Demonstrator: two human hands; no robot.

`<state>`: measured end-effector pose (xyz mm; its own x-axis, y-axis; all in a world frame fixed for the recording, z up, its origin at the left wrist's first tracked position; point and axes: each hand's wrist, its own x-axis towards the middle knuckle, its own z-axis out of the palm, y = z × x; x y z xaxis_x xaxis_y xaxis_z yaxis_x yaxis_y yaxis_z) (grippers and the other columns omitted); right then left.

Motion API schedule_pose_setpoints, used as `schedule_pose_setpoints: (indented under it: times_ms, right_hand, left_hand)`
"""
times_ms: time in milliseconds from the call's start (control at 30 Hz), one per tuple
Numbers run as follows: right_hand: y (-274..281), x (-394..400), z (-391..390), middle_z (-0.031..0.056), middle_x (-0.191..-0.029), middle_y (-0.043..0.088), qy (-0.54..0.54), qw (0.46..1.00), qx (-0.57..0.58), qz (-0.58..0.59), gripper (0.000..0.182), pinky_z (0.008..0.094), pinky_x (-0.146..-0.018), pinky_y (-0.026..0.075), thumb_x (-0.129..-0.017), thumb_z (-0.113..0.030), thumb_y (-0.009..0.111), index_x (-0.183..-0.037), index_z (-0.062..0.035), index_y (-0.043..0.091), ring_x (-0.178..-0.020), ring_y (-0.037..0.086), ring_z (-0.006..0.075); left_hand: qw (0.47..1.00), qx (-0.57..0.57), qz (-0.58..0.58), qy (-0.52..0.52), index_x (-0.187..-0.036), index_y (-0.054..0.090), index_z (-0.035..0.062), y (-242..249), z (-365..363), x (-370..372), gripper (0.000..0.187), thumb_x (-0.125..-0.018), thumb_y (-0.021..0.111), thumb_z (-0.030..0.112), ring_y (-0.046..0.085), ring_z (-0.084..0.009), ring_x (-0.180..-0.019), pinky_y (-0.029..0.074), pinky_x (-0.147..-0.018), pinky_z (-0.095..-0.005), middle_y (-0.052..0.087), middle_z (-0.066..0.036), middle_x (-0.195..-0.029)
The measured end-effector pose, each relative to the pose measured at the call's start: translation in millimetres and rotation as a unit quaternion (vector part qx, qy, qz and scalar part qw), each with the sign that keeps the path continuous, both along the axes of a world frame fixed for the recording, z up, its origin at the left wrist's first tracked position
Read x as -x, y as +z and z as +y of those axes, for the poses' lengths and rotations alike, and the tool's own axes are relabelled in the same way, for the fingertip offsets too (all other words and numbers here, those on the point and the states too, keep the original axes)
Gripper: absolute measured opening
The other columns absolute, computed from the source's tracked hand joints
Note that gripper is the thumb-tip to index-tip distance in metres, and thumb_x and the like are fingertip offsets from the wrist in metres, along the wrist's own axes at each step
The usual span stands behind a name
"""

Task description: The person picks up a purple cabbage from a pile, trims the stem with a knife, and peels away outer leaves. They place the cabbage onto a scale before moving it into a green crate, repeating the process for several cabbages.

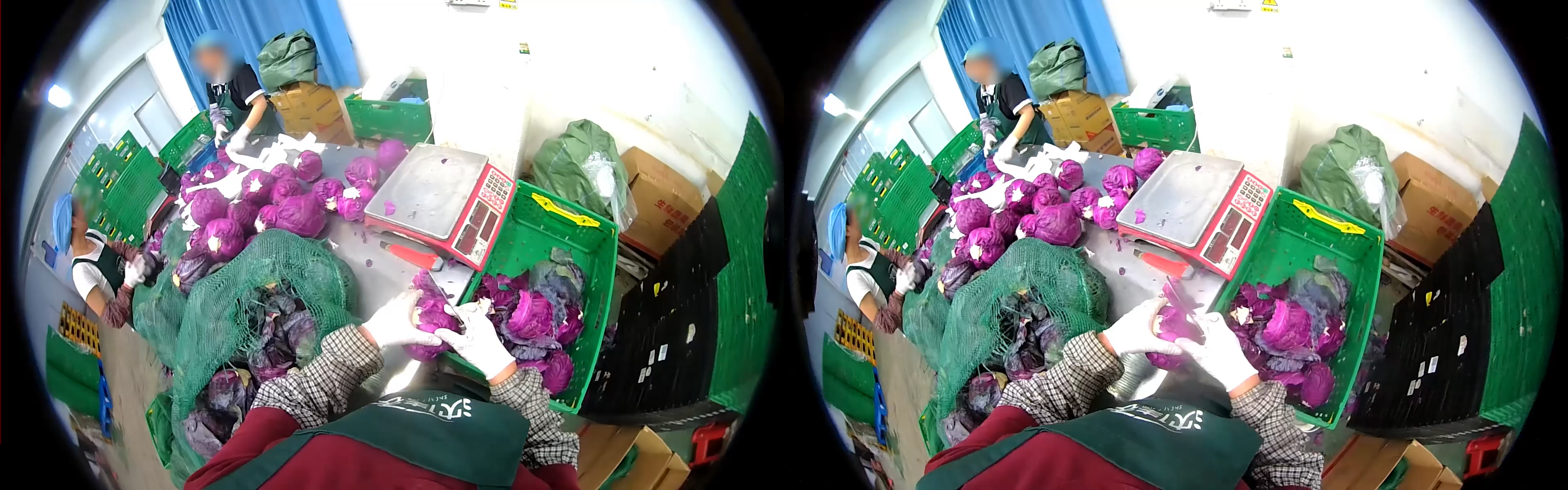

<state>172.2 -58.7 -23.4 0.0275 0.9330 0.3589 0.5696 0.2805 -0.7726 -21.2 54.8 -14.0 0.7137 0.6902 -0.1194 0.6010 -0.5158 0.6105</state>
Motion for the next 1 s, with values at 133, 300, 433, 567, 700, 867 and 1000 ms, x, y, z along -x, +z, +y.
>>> schedule_pose_setpoints:
  times_ms: [133, 300, 433, 567, 700, 867, 1000]
  right_hand:
    - [9, 3, 1, 0.0154, -0.091, 0.057, 0.005, 0.992, -0.088, -0.092, 0.036, 0.0394, -0.078, 0.049, -0.083, -0.023, 0.068, -0.112, -0.0027, 0.061, -0.088, 0.058, 0.0319]
    - [11, 13, -5, 0.0138, -0.084, 0.060, -0.063, 0.976, -0.036, -0.204, 0.027, 0.0401, -0.062, 0.053, -0.085, -0.019, 0.059, -0.109, -0.0055, 0.062, -0.073, 0.063, 0.0317]
    - [13, 3, -3, 0.0165, -0.081, 0.061, -0.151, 0.978, -0.026, -0.140, 0.012, 0.0436, -0.062, 0.051, -0.084, -0.014, 0.055, -0.093, -0.0065, 0.060, -0.073, 0.062, 0.0342]
    - [-76, -71, -9, 0.0182, -0.085, 0.061, -0.276, 0.950, 0.088, -0.114, 0.024, 0.0455, -0.068, 0.051, -0.083, -0.015, 0.054, -0.102, -0.0028, 0.061, -0.075, 0.062, 0.0375]
    - [-119, -109, -45, 0.0203, -0.102, 0.062, -0.295, 0.949, 0.063, -0.097, 0.032, 0.0376, -0.084, 0.051, -0.082, -0.013, 0.064, -0.111, 0.0009, 0.060, -0.098, 0.061, 0.0345]
    - [-10, -23, -15, 0.0148, -0.110, 0.059, -0.056, 0.991, 0.057, 0.105, 0.049, 0.0341, -0.092, 0.048, -0.079, -0.016, 0.076, -0.121, -0.0002, 0.057, -0.105, 0.059, 0.0252]
    - [3, 10, 3, 0.0124, -0.097, 0.056, 0.035, 0.998, -0.011, 0.055, 0.037, 0.0360, -0.081, 0.047, -0.079, -0.015, 0.075, -0.110, -0.0011, 0.059, -0.091, 0.056, 0.0262]
  left_hand:
    - [0.999, 0.009, -0.045, 0.009, -0.135, 0.041, -0.0036, 0, -6, 4, 0.102, -0.060, 0.086, 0.047, 0.050, -0.0328, -0.123, 0.038, -0.106, -0.0397, 0.050, -0.024, -0.129]
    - [0.997, 0.011, -0.075, 0.009, -0.134, 0.041, -0.0025, -1, -15, -5, 0.098, -0.061, 0.083, 0.048, 0.051, -0.0343, -0.120, 0.041, -0.102, -0.0414, 0.051, -0.024, -0.127]
    - [0.993, 0.083, -0.080, 0.031, -0.135, 0.038, -0.0063, 5, -18, -1, 0.104, -0.061, 0.081, 0.053, 0.047, -0.0392, -0.122, 0.040, -0.103, -0.0433, 0.046, -0.029, -0.130]
    - [0.979, 0.134, -0.150, 0.021, -0.139, 0.029, -0.0071, -13, -16, 17, 0.097, -0.066, 0.086, 0.021, 0.048, -0.0257, -0.124, 0.041, -0.105, -0.0383, 0.047, -0.019, -0.133]
    - [0.972, 0.173, -0.157, 0.021, -0.144, 0.021, -0.0069, -18, -9, 35, 0.104, -0.067, 0.087, 0.016, 0.044, -0.0235, -0.128, 0.038, -0.108, -0.0371, 0.041, -0.017, -0.137]
    - [0.979, 0.133, -0.149, -0.043, -0.142, 0.028, -0.0022, -19, -6, 31, 0.104, -0.062, 0.089, 0.025, 0.038, -0.0249, -0.132, 0.033, -0.111, -0.0388, 0.039, -0.018, -0.137]
    - [0.993, 0.023, -0.111, -0.018, -0.143, 0.022, -0.0036, -6, -10, 31, 0.110, -0.061, 0.090, 0.023, 0.039, -0.0255, -0.131, 0.034, -0.110, -0.0381, 0.037, -0.019, -0.140]
